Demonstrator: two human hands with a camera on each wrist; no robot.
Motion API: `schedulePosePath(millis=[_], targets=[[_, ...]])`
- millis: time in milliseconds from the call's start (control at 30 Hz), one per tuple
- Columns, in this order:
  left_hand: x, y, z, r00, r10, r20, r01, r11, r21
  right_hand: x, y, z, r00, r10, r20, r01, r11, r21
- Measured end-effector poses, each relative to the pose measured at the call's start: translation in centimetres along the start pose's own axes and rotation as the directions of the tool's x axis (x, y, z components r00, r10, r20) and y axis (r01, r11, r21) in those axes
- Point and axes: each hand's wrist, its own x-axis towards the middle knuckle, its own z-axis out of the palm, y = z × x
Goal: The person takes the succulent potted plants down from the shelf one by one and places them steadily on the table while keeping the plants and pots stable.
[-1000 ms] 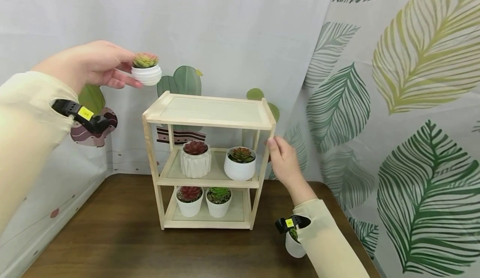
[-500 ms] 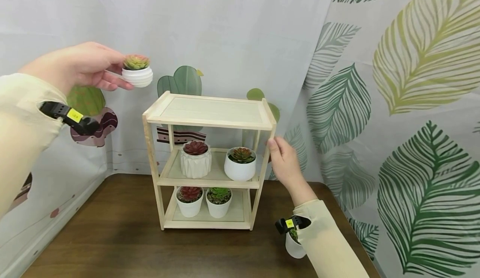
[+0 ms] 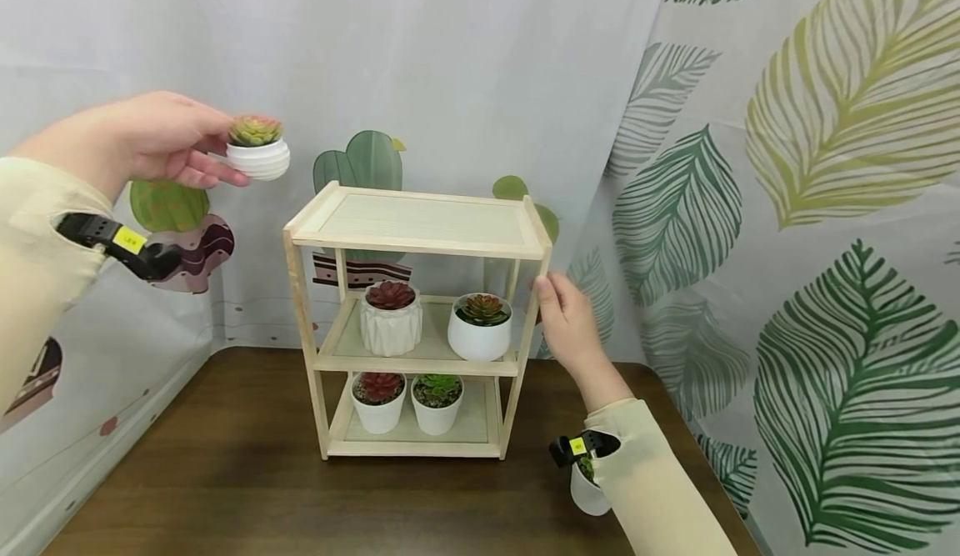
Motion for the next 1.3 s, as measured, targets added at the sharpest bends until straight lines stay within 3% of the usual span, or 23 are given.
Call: schedulePosePath(millis=[367,1300], targets=[[0.0,-2.0,-1.0,1.0,0.003,0.021,-0.003,1.0,-0.021,0.1,0.1,0.3,1.0,-0.009,-0.016,0.009,1.0,0.002],[-1.3,-5.5,-1.4,1.0,-0.001,0.004,0.0,0.997,0.08,-0.2,0.0,0.2,0.999,-0.011,-0.042,0.011,1.0,0.001]])
